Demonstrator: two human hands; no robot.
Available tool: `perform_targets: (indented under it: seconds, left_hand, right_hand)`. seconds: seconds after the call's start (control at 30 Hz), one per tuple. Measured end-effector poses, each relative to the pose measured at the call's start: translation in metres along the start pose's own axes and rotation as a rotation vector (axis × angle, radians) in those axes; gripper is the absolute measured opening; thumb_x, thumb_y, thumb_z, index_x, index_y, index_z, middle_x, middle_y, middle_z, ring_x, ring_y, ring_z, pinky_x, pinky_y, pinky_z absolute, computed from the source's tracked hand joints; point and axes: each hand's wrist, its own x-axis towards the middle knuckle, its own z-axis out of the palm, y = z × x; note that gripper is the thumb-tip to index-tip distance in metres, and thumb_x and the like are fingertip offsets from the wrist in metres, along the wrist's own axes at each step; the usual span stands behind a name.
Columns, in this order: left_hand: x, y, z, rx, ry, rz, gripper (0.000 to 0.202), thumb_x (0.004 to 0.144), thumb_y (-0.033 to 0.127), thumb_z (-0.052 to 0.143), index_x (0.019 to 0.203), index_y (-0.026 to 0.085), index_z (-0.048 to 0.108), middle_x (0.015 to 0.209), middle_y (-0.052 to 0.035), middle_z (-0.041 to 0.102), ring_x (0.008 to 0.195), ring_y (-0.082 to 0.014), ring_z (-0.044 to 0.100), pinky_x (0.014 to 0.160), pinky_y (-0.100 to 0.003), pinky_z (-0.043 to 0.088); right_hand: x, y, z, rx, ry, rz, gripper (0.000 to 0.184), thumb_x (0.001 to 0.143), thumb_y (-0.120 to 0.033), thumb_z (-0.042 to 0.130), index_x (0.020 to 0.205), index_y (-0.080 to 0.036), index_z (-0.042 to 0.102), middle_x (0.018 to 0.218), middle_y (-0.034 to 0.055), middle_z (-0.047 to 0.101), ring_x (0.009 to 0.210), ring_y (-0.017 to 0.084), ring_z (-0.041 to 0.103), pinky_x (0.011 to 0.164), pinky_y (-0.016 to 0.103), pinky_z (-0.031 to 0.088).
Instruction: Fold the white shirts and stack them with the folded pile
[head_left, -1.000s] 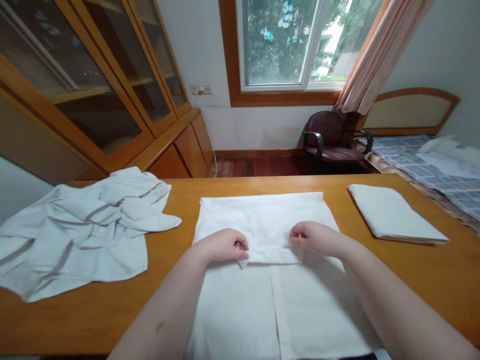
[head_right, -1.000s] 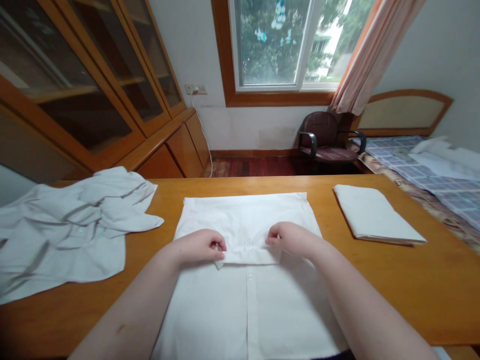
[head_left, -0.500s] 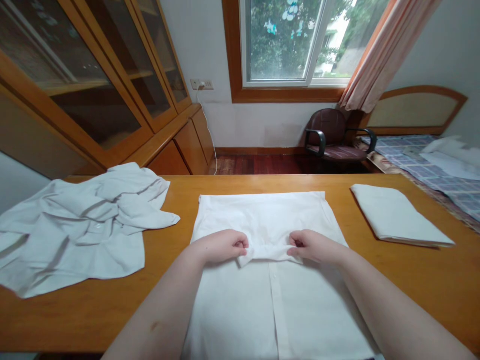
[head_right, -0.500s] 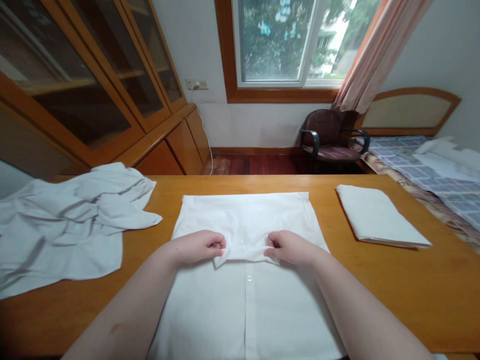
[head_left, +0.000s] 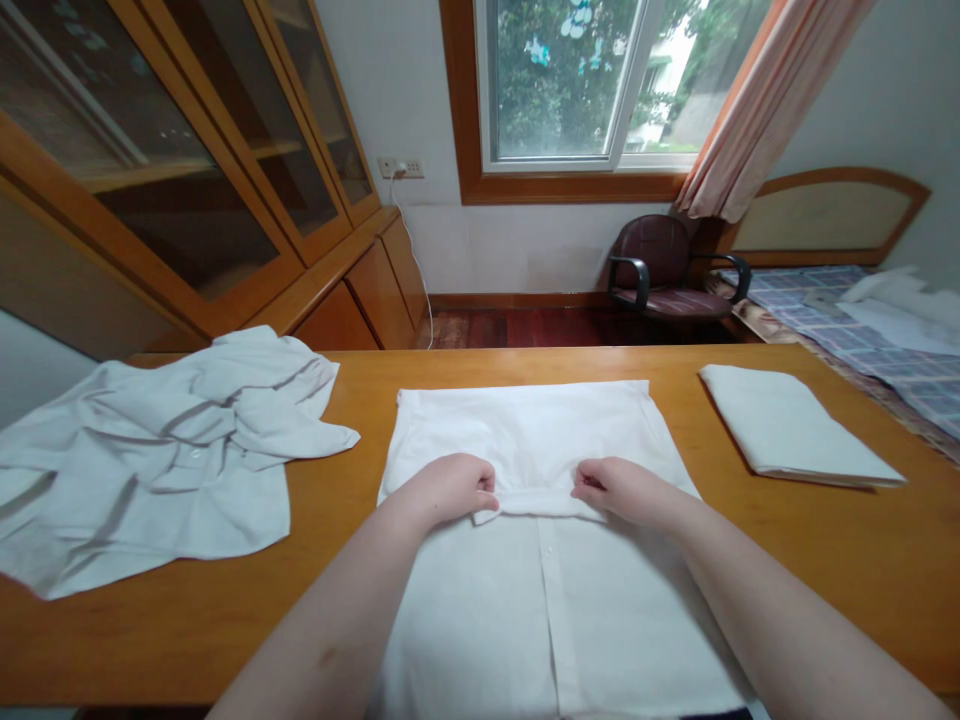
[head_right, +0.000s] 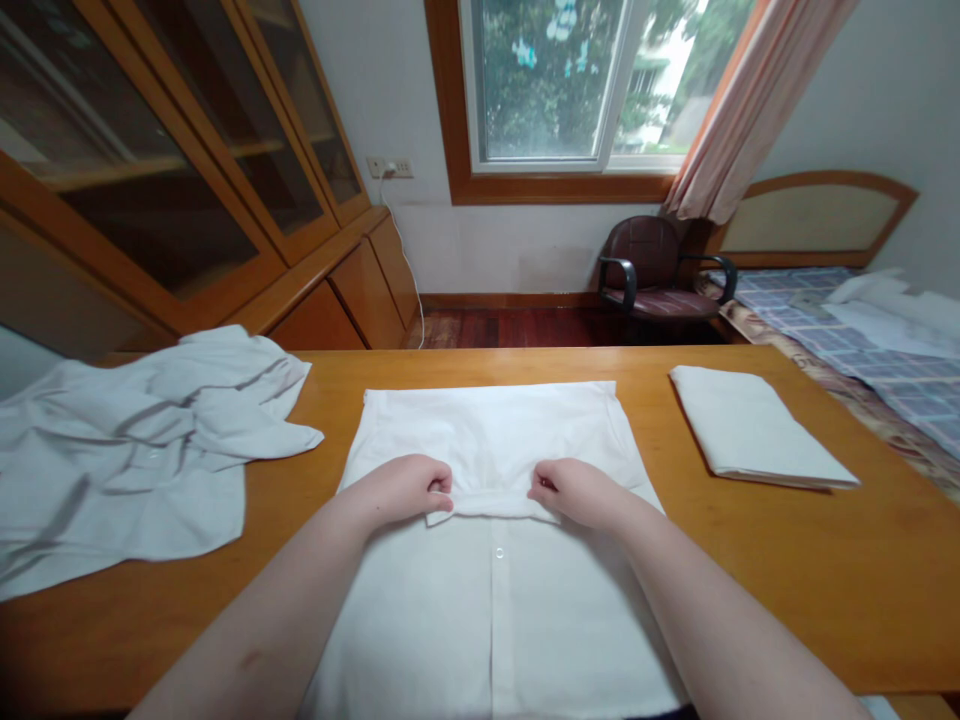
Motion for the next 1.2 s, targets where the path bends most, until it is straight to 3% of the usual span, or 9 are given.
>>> perform_targets:
  seconds: [0.2,0.33,0.47,0.6,0.7,0.8,0.97,1.1,1.2]
  left_hand:
    - [0.004,0.0,0.006,0.086,0.124,-0.018,0.023,0.062,0.036,0.07,0.08,0.024,0.061,0.079,0.0005,0.065,0.069,-0.017,0.056,0.053,-0.025,0.03]
    - [0.007,-0.001,0.01,0.113,0.119,0.064,0.008,0.07,0.03,0.064,0.073,0.023,0.061,0.076,0.0016,0.065,0.069,-0.0152,0.056,0.055,-0.025,0.031]
    - [0.006,-0.002,0.008,0.112,0.104,0.132,0.012,0.079,0.03,0.055,0.071,0.023,0.061,0.078,0.0014,0.065,0.07,-0.0144,0.056,0.059,-0.024,0.034]
    - [0.004,0.002,0.005,0.122,0.12,0.17,0.009,0.078,0.023,0.054,0.078,0.023,0.062,0.083,0.0009,0.065,0.074,-0.0143,0.056,0.062,-0.024,0.037]
    - [-0.001,0.009,0.006,0.16,0.146,0.274,0.022,0.077,0.012,0.048,0.086,0.024,0.064,0.091,0.0005,0.064,0.081,-0.0143,0.057,0.07,-0.024,0.039]
    - [-0.008,0.019,0.01,0.25,0.149,0.275,0.027,0.079,0.009,0.042,0.087,0.023,0.064,0.093,-0.0017,0.062,0.082,-0.0154,0.058,0.071,-0.026,0.04]
    - [-0.016,0.039,0.02,0.367,0.161,0.151,0.016,0.085,0.026,0.045,0.086,0.02,0.06,0.092,-0.0053,0.06,0.081,-0.0197,0.06,0.07,-0.03,0.043]
    - [-0.018,0.048,0.02,0.329,0.106,0.111,0.03,0.074,0.046,0.062,0.089,0.02,0.06,0.091,-0.0059,0.064,0.087,-0.0248,0.06,0.072,-0.033,0.045]
    - [-0.022,0.052,0.019,0.304,0.025,0.029,0.029,0.073,0.046,0.063,0.086,0.02,0.063,0.091,-0.0077,0.067,0.088,-0.0272,0.062,0.074,-0.035,0.046]
  right_hand:
    - [0.003,0.003,0.002,0.001,0.046,0.017,0.02,0.078,-0.039,0.056,0.074,-0.021,0.06,0.067,0.0005,0.062,0.06,0.014,0.05,0.056,0.024,0.031]
    - [0.001,0.0,0.001,-0.051,0.096,-0.051,0.02,0.079,-0.036,0.053,0.071,-0.02,0.061,0.073,0.003,0.063,0.064,0.015,0.051,0.058,0.025,0.032]
    - [0.0,-0.001,0.0,-0.082,0.101,-0.073,0.018,0.079,-0.032,0.052,0.068,-0.019,0.058,0.073,0.0035,0.061,0.063,0.015,0.05,0.058,0.024,0.032]
    - [0.0,-0.002,0.002,-0.095,0.147,-0.126,0.009,0.076,-0.023,0.054,0.077,-0.019,0.061,0.079,0.0029,0.061,0.067,0.014,0.052,0.06,0.023,0.035]
    - [-0.001,-0.007,0.005,-0.112,0.15,-0.246,0.02,0.077,-0.014,0.048,0.086,-0.021,0.065,0.087,0.0029,0.063,0.075,0.014,0.055,0.067,0.023,0.037]
    - [-0.004,-0.011,0.006,-0.175,0.135,-0.272,0.026,0.081,-0.013,0.044,0.088,-0.021,0.068,0.086,0.0034,0.064,0.077,0.014,0.057,0.068,0.023,0.036]
    - [-0.008,-0.014,0.006,-0.329,0.134,-0.213,0.025,0.087,-0.022,0.043,0.077,-0.02,0.066,0.074,0.0034,0.064,0.068,0.015,0.055,0.061,0.025,0.032]
    - [-0.011,-0.018,0.006,-0.398,0.159,-0.133,0.025,0.089,-0.029,0.043,0.076,-0.019,0.064,0.071,0.0046,0.064,0.065,0.015,0.055,0.058,0.025,0.029]
    - [-0.015,-0.023,0.004,-0.403,0.155,-0.195,0.021,0.088,-0.027,0.045,0.081,-0.018,0.064,0.072,0.0054,0.064,0.068,0.017,0.056,0.06,0.026,0.032]
